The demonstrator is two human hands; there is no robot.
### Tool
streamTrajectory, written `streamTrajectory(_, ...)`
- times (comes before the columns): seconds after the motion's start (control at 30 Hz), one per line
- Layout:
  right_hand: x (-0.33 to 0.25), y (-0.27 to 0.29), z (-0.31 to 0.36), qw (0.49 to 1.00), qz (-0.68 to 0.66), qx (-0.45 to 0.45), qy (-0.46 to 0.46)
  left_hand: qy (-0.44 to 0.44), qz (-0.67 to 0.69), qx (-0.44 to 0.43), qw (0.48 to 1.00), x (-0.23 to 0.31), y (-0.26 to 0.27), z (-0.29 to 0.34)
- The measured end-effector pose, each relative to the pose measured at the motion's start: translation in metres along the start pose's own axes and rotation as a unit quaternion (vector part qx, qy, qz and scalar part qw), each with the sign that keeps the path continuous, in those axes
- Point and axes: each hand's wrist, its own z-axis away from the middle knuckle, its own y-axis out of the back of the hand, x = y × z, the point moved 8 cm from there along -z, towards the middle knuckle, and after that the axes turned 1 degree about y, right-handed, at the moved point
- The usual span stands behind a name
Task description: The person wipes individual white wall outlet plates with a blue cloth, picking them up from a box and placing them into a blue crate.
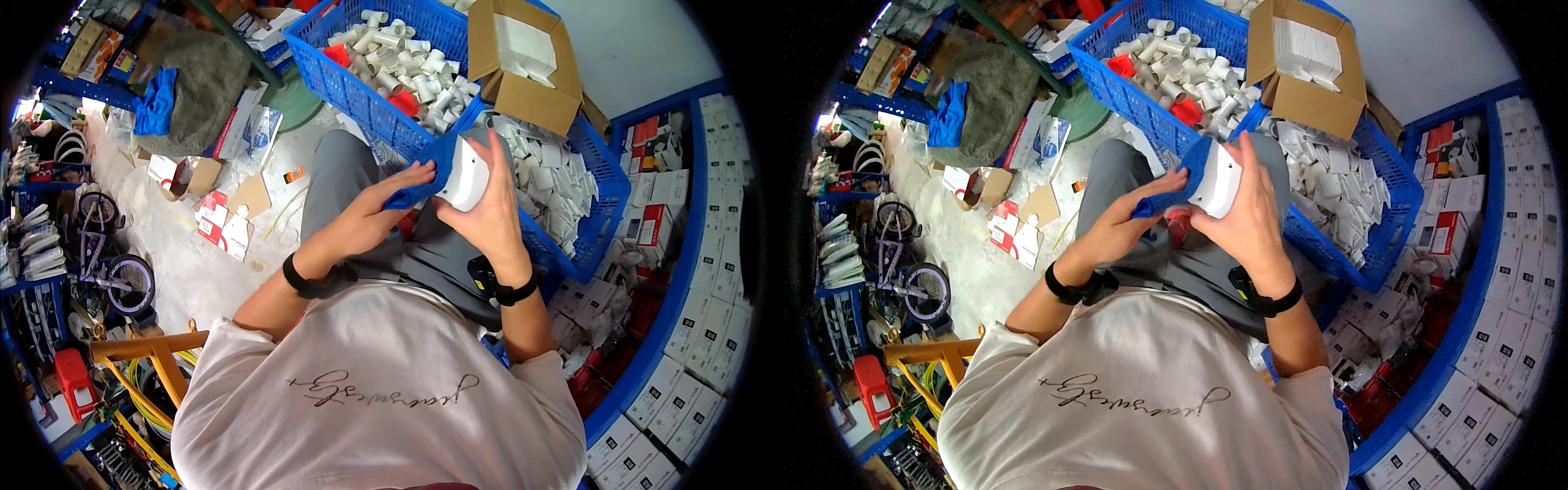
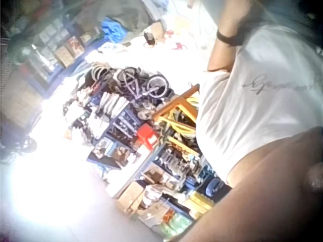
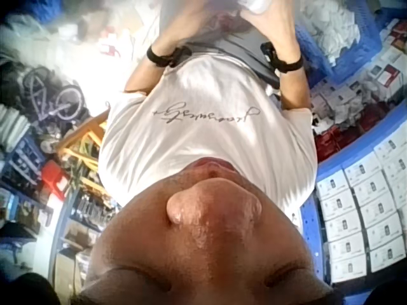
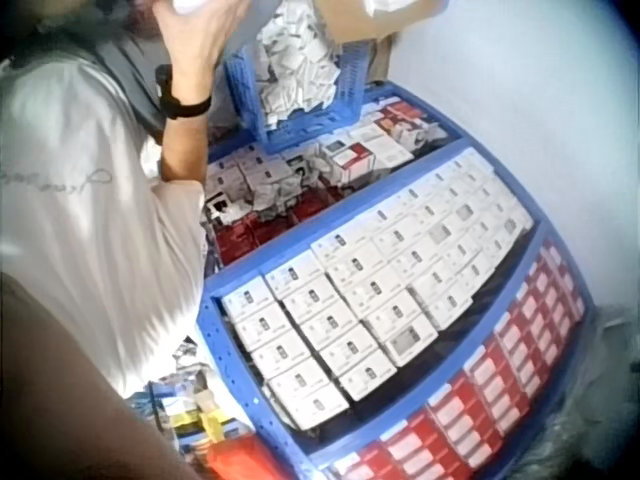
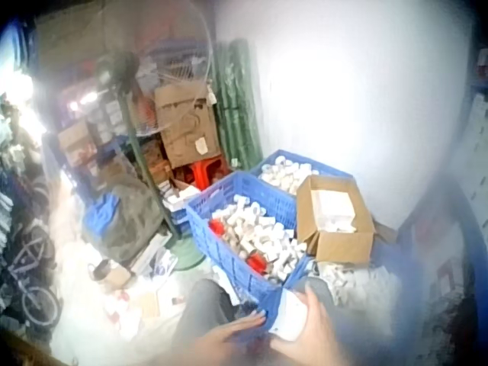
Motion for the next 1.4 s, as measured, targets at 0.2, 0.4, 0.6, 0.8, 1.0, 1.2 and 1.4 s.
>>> streamTrajectory(0.2, -0.019, -0.014, 0.005, 0.999, 0.014, -0.052, 0.008, 0.000, 0.016, 0.034, 0.999, -0.004, 0.003, -0.007)
streamTrajectory(0.4, 0.002, 0.013, -0.001, 0.998, 0.055, 0.029, -0.012, -0.012, -0.056, -0.062, 0.996, 0.002, -0.001, 0.000)
streamTrajectory(0.6, -0.006, 0.023, -0.004, 0.994, 0.019, 0.044, 0.100, 0.172, 0.356, 0.247, 0.885, -0.031, 0.049, 0.020)
streamTrajectory(0.8, -0.013, 0.007, 0.009, 0.991, -0.095, -0.026, 0.091, 0.153, 0.455, 0.180, 0.859, -0.037, 0.040, 0.014)
streamTrajectory(1.0, -0.027, -0.008, 0.006, 0.980, -0.127, -0.112, 0.108, 0.168, 0.530, 0.166, 0.814, -0.033, 0.019, 0.017)
streamTrajectory(1.2, -0.031, -0.013, 0.007, 0.973, -0.071, -0.148, 0.161, 0.148, 0.454, 0.080, 0.875, -0.026, 0.001, 0.012)
streamTrajectory(1.4, -0.029, -0.001, 0.006, 0.986, -0.055, -0.025, 0.153, 0.094, 0.284, 0.106, 0.948, -0.011, 0.005, 0.007)
